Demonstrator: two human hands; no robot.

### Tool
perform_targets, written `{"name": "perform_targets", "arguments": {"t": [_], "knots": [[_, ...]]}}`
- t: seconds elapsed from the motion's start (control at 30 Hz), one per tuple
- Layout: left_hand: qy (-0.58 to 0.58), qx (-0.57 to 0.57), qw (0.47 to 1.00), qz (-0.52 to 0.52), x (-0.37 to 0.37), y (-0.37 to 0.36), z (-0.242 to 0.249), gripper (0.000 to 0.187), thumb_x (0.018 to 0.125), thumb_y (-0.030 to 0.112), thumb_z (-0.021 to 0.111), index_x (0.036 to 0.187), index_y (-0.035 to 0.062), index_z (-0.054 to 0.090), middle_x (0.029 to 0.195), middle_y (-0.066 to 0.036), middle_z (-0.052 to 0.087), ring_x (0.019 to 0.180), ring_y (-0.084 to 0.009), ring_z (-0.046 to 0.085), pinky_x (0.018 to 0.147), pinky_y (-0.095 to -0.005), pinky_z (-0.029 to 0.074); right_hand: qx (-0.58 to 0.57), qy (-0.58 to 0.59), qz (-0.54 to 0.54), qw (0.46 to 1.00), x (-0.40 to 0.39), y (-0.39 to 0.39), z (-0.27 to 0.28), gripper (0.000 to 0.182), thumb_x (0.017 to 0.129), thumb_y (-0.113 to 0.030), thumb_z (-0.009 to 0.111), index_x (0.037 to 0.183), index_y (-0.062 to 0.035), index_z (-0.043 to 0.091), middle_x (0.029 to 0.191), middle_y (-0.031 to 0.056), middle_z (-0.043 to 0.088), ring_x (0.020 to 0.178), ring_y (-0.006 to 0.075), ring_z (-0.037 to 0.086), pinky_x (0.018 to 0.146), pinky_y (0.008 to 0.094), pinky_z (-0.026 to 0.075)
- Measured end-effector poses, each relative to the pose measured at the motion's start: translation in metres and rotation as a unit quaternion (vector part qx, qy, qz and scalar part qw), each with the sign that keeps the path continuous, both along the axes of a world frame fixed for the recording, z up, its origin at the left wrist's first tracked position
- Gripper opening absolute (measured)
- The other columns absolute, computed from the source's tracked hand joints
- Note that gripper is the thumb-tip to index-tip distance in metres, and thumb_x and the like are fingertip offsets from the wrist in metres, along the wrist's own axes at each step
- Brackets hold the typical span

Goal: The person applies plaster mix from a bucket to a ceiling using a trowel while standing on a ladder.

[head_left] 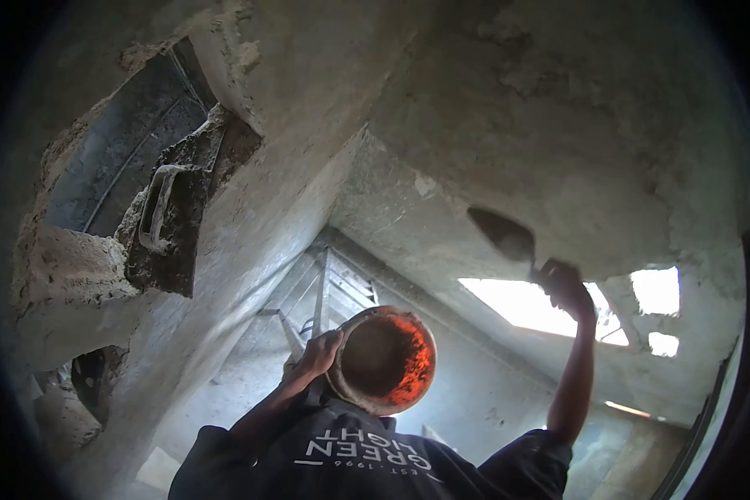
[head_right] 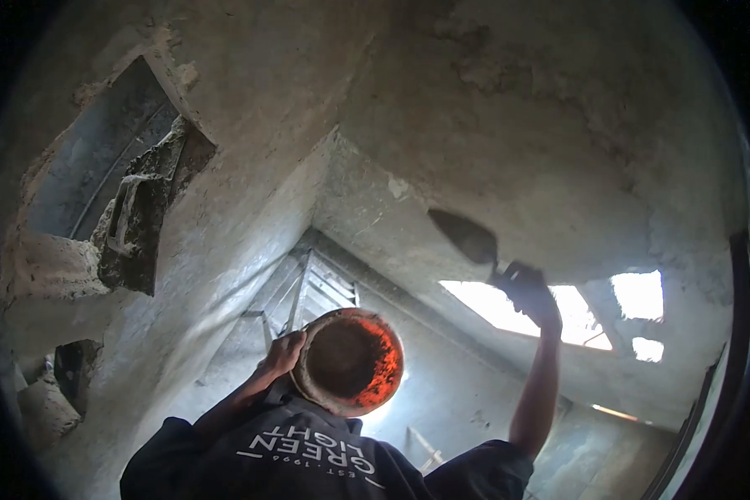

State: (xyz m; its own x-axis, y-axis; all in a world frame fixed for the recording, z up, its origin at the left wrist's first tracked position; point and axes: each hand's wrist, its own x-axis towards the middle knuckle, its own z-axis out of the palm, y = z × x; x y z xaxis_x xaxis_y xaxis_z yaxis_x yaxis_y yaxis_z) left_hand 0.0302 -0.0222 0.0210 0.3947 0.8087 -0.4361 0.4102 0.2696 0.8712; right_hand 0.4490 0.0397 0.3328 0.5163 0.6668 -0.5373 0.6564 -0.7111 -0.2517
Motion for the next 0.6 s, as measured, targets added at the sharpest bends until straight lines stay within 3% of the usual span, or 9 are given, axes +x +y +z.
{"name": "perform_targets", "arguments": {"t": [0.03, 0.07, 0.13, 0.2, 0.33, 0.37, 0.4, 0.47, 0.6], "knots": [[0.011, 0.004, 1.000, -0.006, 0.002, 0.003, 0.008, 0.051, 0.095, 0.046, 0.040, 0.092, -0.0001, 0.061, 0.087, -0.023, 0.063, 0.088, -0.0389, 0.061, 0.074, -0.0413, 0.047, -0.012, -0.022, 0.228, 0.973, 0.012, -0.040, -0.031, 0.039, 0.078, -0.041, 0.070, 0.097, -0.0072, 0.061, 0.076, 0.0111, 0.060, 0.057, 0.0181, 0.059, 0.055, 0.0338, 0.049], [0.023, 0.006, 1.000, -0.013, 0.001, 0.004, 0.015, 0.051, 0.095, 0.046, 0.039, 0.092, -0.0003, 0.061, 0.088, -0.023, 0.063, 0.088, -0.0401, 0.060, 0.074, -0.0418, 0.047, -0.124, -0.026, 0.129, 0.983, -0.029, -0.052, -0.030, 0.044, 0.076, -0.040, 0.072, 0.108, -0.0133, 0.058, 0.094, 0.0121, 0.057, 0.074, 0.0209, 0.061, 0.061, 0.0346, 0.050], [0.025, 0.036, 0.998, -0.049, -0.001, 0.003, 0.002, 0.051, 0.095, 0.045, 0.038, 0.094, -0.0005, 0.060, 0.089, -0.024, 0.063, 0.090, -0.0422, 0.058, 0.075, -0.0432, 0.047, -0.023, 0.010, 0.247, 0.969, -0.030, -0.128, -0.085, 0.057, 0.068, -0.040, 0.079, 0.103, -0.0026, 0.054, 0.083, 0.0127, 0.061, 0.064, 0.0237, 0.061, 0.059, 0.0368, 0.050], [0.016, -0.004, 1.000, -0.017, 0.005, 0.008, 0.022, 0.053, 0.094, 0.050, 0.041, 0.092, -0.0001, 0.061, 0.089, -0.021, 0.063, 0.086, -0.0375, 0.060, 0.074, -0.0411, 0.045, -0.173, 0.149, -0.031, 0.973, -0.079, -0.154, -0.081, 0.052, 0.067, -0.038, 0.078, 0.100, -0.0044, 0.054, 0.077, 0.0120, 0.065, 0.065, 0.0240, 0.064, 0.061, 0.0346, 0.051], [0.062, 0.040, 0.997, -0.015, 0.007, 0.004, -0.004, 0.053, 0.091, 0.049, 0.046, 0.088, -0.0016, 0.061, 0.085, -0.025, 0.062, 0.086, -0.0411, 0.060, 0.070, -0.0429, 0.045, -0.083, 0.164, 0.014, 0.983, -0.138, -0.237, -0.133, 0.036, 0.071, -0.030, 0.073, 0.092, -0.0069, 0.056, 0.079, 0.0136, 0.065, 0.068, 0.0260, 0.064, 0.064, 0.0382, 0.050], [0.066, 0.096, 0.993, -0.016, 0.009, 0.004, -0.008, 0.053, 0.091, 0.048, 0.047, 0.087, -0.0024, 0.061, 0.083, -0.026, 0.062, 0.084, -0.0421, 0.060, 0.070, -0.0433, 0.045, -0.052, 0.169, 0.014, 0.984, -0.148, -0.259, -0.154, 0.035, 0.072, -0.031, 0.071, 0.092, -0.0059, 0.058, 0.083, 0.0138, 0.065, 0.077, 0.0321, 0.062, 0.071, 0.0408, 0.048], [0.071, 0.146, 0.987, -0.021, 0.009, 0.002, -0.009, 0.053, 0.091, 0.047, 0.047, 0.087, -0.0032, 0.061, 0.082, -0.027, 0.061, 0.083, -0.0430, 0.059, 0.069, -0.0438, 0.045, -0.071, 0.179, -0.052, 0.980, -0.162, -0.266, -0.160, 0.030, 0.074, -0.028, 0.070, 0.094, -0.0064, 0.061, 0.082, 0.0142, 0.065, 0.076, 0.0336, 0.062, 0.069, 0.0425, 0.048], [0.086, 0.065, 0.993, -0.045, 0.014, 0.006, 0.014, 0.053, 0.092, 0.046, 0.047, 0.088, -0.0047, 0.061, 0.081, -0.027, 0.061, 0.081, -0.0436, 0.059, 0.068, -0.0447, 0.045, 0.069, 0.157, 0.025, 0.985, -0.179, -0.305, -0.203, 0.025, 0.077, -0.024, 0.067, 0.094, -0.0056, 0.065, 0.082, 0.0165, 0.064, 0.075, 0.0328, 0.062, 0.068, 0.0418, 0.047], [0.062, 0.113, 0.988, -0.083, 0.027, 0.001, 0.023, 0.053, 0.092, 0.046, 0.047, 0.092, -0.0053, 0.061, 0.084, -0.027, 0.061, 0.085, -0.0431, 0.059, 0.071, -0.0437, 0.046, 0.000, 0.226, -0.178, 0.958, -0.191, -0.303, -0.188, 0.028, 0.076, -0.019, 0.064, 0.093, 0.0031, 0.062, 0.082, 0.0189, 0.064, 0.070, 0.0296, 0.064, 0.068, 0.0401, 0.049]]}}
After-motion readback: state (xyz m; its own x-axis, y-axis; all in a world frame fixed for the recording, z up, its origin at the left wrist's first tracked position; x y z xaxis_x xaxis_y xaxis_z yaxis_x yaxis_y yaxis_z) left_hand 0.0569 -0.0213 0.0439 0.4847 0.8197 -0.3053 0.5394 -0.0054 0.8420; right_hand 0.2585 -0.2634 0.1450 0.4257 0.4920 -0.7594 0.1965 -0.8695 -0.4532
